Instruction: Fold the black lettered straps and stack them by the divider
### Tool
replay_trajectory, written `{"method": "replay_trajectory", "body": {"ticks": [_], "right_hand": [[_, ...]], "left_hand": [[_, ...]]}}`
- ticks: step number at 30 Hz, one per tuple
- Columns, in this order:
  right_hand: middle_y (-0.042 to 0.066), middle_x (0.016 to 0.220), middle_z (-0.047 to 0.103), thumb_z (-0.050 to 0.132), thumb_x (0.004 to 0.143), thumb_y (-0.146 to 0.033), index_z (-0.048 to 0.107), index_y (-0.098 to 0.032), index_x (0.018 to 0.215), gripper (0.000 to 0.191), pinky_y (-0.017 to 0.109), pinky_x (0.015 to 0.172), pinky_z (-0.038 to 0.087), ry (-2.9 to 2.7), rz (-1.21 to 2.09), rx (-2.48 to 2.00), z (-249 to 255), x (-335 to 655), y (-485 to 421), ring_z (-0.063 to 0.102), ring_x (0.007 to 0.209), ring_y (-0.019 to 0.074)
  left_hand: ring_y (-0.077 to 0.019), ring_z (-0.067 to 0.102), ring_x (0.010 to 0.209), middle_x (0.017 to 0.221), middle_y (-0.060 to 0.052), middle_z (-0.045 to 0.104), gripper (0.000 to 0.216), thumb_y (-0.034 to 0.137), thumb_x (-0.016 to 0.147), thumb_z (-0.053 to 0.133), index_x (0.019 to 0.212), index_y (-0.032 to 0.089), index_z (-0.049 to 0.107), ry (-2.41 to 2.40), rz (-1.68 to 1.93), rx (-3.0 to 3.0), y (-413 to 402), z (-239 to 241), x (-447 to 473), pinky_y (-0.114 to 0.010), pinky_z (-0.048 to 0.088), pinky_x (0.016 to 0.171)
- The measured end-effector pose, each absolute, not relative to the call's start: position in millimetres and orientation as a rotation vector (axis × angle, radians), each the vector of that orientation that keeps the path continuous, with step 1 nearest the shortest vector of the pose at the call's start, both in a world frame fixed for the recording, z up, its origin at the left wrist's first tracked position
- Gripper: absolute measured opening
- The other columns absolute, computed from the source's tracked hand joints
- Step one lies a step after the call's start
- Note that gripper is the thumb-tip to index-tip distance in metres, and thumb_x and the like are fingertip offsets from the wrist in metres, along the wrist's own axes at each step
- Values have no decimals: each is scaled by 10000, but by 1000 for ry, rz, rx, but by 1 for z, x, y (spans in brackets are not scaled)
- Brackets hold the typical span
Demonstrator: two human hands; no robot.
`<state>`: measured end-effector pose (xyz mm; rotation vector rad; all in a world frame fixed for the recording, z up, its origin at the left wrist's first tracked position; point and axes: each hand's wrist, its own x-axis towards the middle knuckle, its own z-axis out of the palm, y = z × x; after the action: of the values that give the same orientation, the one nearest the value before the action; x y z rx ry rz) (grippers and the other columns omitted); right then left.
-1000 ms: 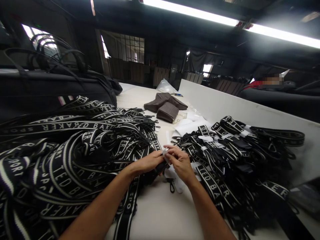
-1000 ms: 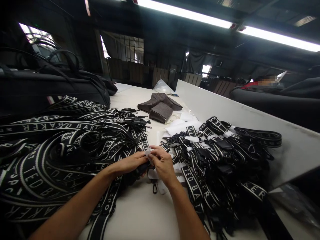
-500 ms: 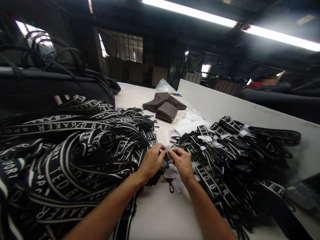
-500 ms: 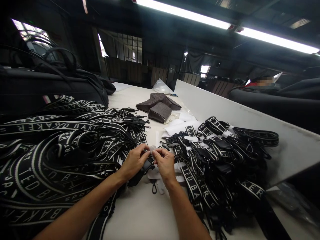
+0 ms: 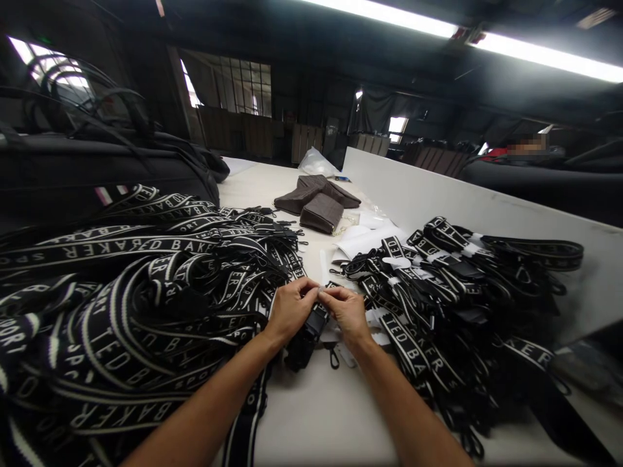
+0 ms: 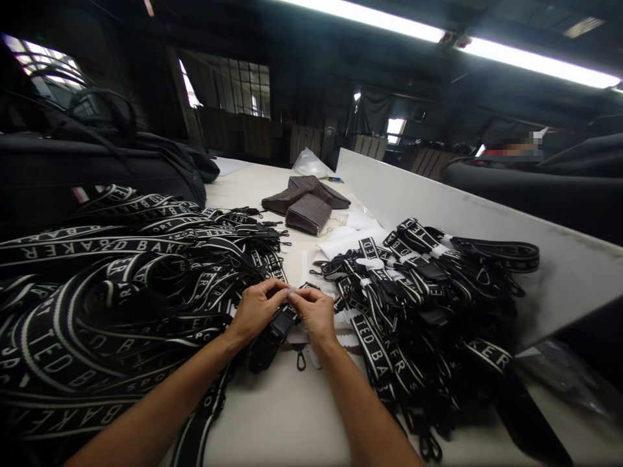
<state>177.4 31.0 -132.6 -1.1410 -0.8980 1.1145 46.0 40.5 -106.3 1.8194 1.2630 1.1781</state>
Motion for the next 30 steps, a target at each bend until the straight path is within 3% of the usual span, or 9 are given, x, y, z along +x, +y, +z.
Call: {"method": "replay_trajectory", "body": {"ticks": [4, 7, 11, 14, 18, 22, 30], "right_hand": [[-39, 452, 537, 869, 434, -360, 618, -142, 564, 357, 212, 425, 262, -804, 1180, -1147, -134, 178, 33, 381, 417, 63], [-38, 461, 556, 871, 416, -346, 611, -147, 608, 379, 203, 414, 277, -782, 1219, -1162, -134, 180, 33, 409, 407, 66], [-8, 540, 623, 844, 454, -342, 684, -133, 709, 366, 218, 455, 359, -809, 1244, -1125, -137, 181, 33, 495, 459, 94], [8, 598, 653, 826, 508, -366, 719, -137, 708, 323, 241, 515, 410, -871, 1186, -1111, -139, 181, 34, 541, 539, 119], [-5, 565, 613, 789, 601, -391, 724, -145, 687, 269, 246, 514, 392, -1020, 1066, -1150, -139, 183, 34, 500, 526, 114], [15, 615, 638, 757, 657, -402, 711, -152, 699, 258, 251, 522, 403, -1106, 963, -1210, -140, 184, 34, 525, 554, 131], [31, 642, 650, 714, 692, -384, 679, -150, 690, 237, 260, 560, 421, -1203, 871, -1262, -139, 181, 36, 551, 586, 150]], "left_hand": [[-168, 656, 777, 819, -12, 725, 155, 181, 829, 551, 795, 192, 701, 1303, 1159, 1991, 40, -111, 46, -257, 453, 731], [-177, 657, 787, 848, -33, 724, 165, 158, 850, 530, 826, 190, 690, 1329, 1134, 2309, 39, -117, 46, -268, 445, 727], [-192, 661, 806, 866, -59, 719, 208, 171, 899, 480, 882, 188, 687, 1305, 1102, 2585, 36, -120, 45, -277, 446, 711], [-188, 671, 806, 879, -52, 730, 191, 176, 892, 504, 892, 187, 694, 1323, 1190, 2420, 36, -116, 45, -276, 467, 742], [-180, 677, 778, 838, -32, 736, 155, 178, 864, 549, 825, 192, 698, 1336, 1239, 2189, 36, -114, 47, -271, 480, 738], [-186, 671, 802, 848, -53, 726, 190, 161, 884, 502, 834, 184, 683, 1329, 1278, 2332, 36, -120, 48, -284, 479, 767], [-188, 668, 798, 842, -45, 722, 163, 157, 864, 523, 818, 194, 675, 1378, 1354, 2200, 37, -124, 51, -291, 492, 769]]}}
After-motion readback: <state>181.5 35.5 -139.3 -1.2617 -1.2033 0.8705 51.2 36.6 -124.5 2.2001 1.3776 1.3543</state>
